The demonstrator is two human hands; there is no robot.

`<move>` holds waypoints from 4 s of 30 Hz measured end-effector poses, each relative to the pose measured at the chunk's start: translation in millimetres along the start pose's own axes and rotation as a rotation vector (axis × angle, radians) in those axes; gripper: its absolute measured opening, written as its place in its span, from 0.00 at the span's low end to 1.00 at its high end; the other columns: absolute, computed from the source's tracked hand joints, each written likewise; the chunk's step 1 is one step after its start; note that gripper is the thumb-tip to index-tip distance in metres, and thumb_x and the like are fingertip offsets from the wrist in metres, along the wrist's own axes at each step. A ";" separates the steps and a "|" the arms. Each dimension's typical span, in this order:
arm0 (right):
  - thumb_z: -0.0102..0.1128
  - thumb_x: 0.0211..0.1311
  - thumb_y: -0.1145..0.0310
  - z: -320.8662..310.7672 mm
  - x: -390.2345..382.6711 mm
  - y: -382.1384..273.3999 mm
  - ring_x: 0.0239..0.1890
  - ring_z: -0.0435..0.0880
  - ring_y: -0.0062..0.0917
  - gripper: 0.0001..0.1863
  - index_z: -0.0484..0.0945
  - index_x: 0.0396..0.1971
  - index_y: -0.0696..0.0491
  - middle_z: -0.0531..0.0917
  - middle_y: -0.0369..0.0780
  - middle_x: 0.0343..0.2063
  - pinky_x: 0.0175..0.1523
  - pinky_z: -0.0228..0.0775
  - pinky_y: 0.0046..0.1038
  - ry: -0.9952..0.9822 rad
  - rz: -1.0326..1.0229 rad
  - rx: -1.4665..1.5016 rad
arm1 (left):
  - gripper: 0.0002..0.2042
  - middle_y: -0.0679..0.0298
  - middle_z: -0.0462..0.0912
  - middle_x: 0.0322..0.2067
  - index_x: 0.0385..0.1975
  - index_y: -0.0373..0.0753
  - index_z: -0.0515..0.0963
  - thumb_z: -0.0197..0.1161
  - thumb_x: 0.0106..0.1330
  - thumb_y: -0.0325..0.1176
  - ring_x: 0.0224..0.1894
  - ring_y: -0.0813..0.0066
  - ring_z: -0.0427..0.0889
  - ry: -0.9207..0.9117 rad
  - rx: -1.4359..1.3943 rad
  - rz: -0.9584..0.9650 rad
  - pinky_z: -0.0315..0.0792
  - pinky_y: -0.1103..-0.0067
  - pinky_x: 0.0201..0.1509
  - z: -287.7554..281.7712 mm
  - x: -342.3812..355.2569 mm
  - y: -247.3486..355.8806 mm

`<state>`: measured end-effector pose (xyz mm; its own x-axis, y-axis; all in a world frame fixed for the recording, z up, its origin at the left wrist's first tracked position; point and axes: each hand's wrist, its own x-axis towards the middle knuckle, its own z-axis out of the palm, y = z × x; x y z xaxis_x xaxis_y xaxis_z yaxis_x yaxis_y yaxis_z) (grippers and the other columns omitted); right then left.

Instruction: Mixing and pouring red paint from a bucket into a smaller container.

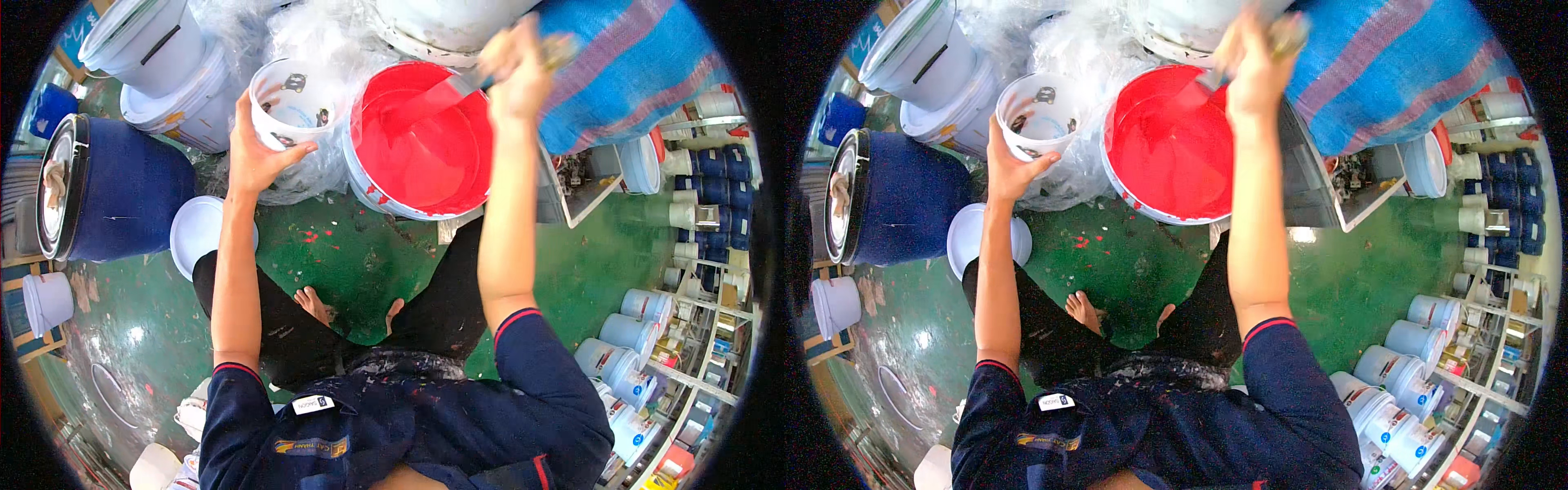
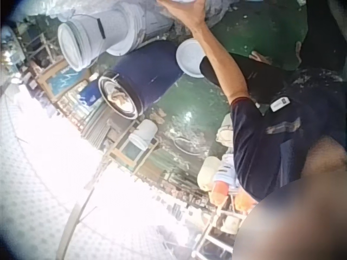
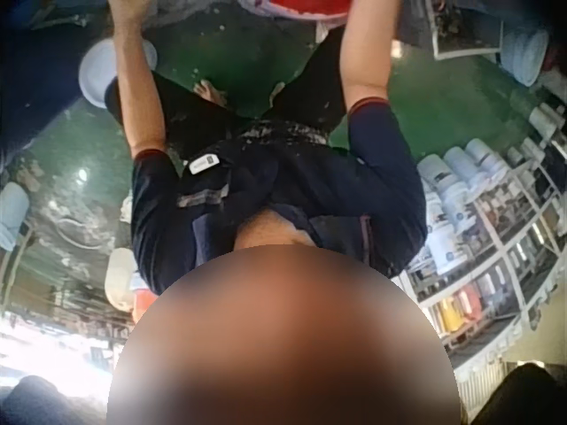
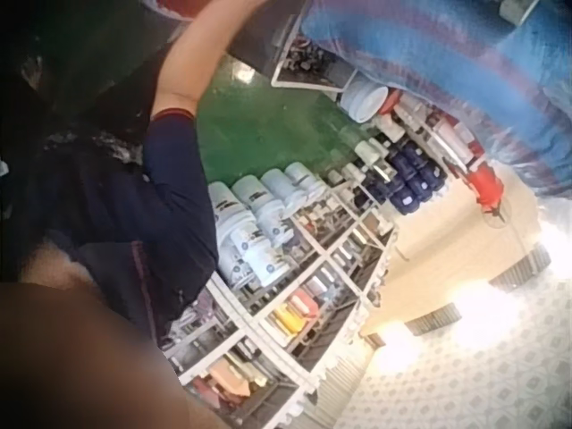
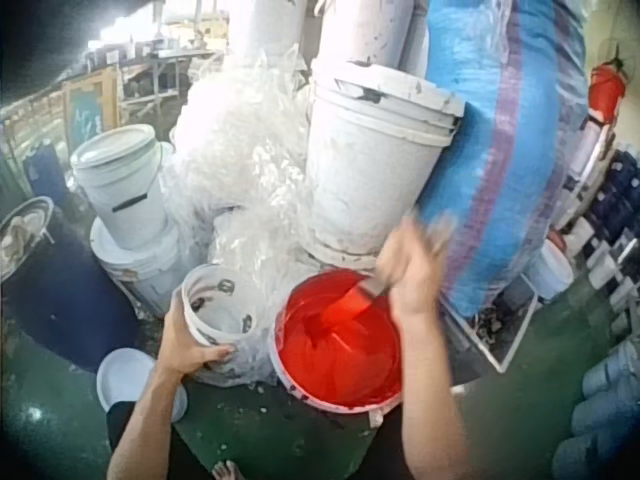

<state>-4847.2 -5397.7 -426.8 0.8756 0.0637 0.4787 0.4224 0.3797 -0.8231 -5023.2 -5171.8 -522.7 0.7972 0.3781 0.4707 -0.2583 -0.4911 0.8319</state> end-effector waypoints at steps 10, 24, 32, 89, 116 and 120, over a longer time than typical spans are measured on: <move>0.57 0.55 0.65 -5.6 6.4 -7.5 0.09 0.65 0.15 0.14 0.69 0.13 0.48 0.68 0.32 0.08 0.14 0.54 0.20 -0.276 0.284 -0.121 | 0.50 0.53 0.71 0.48 0.56 0.32 0.57 0.78 0.29 0.40 0.51 0.63 0.71 -0.001 -0.081 0.010 0.68 0.70 0.52 9.6 6.8 -8.2; 0.56 0.55 0.66 -10.1 -20.2 37.8 0.06 0.59 0.14 0.18 0.61 0.10 0.45 0.64 0.30 0.05 0.13 0.48 0.20 -0.180 0.380 -0.232 | 0.49 0.52 0.72 0.48 0.56 0.33 0.57 0.78 0.29 0.39 0.50 0.62 0.72 -0.014 -0.104 -0.001 0.69 0.70 0.52 18.8 14.0 -7.7; 0.57 0.54 0.68 7.8 -39.0 46.5 0.13 0.65 0.17 0.19 0.62 0.07 0.49 0.64 0.31 0.07 0.19 0.53 0.21 0.129 0.190 -0.261 | 0.49 0.52 0.71 0.49 0.56 0.34 0.57 0.78 0.29 0.39 0.50 0.61 0.72 0.011 -0.184 0.057 0.67 0.69 0.53 17.2 12.5 -16.0; 0.50 0.61 0.60 -13.3 11.0 -49.3 0.15 0.55 0.13 0.22 0.54 0.10 0.45 0.56 0.28 0.09 0.27 0.50 0.20 -0.338 0.384 -0.133 | 0.41 0.46 0.73 0.47 0.49 0.29 0.67 0.67 0.41 0.56 0.50 0.58 0.73 -0.666 0.420 -0.793 0.64 0.72 0.54 1.6 -57.9 -121.1; 0.56 0.55 0.63 11.7 -6.8 -6.6 0.08 0.62 0.14 0.20 0.60 0.08 0.45 0.63 0.29 0.06 0.16 0.52 0.19 -0.263 0.290 -0.178 | 0.46 0.51 0.73 0.46 0.52 0.30 0.60 0.78 0.28 0.39 0.49 0.64 0.73 -0.089 0.015 0.025 0.68 0.71 0.52 0.5 17.3 -10.5; 0.57 0.54 0.67 13.3 -24.5 11.0 0.08 0.61 0.14 0.19 0.61 0.08 0.46 0.64 0.29 0.05 0.16 0.50 0.18 -0.095 0.205 -0.140 | 0.48 0.51 0.73 0.46 0.52 0.31 0.60 0.79 0.27 0.43 0.49 0.63 0.73 -0.092 -0.055 0.075 0.67 0.71 0.53 4.3 21.5 -3.4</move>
<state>-4867.1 -5382.8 -443.5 0.9233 0.2146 0.3185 0.2723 0.2191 -0.9369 -5002.9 -5165.4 -516.7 0.8204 0.2675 0.5054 -0.3463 -0.4709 0.8114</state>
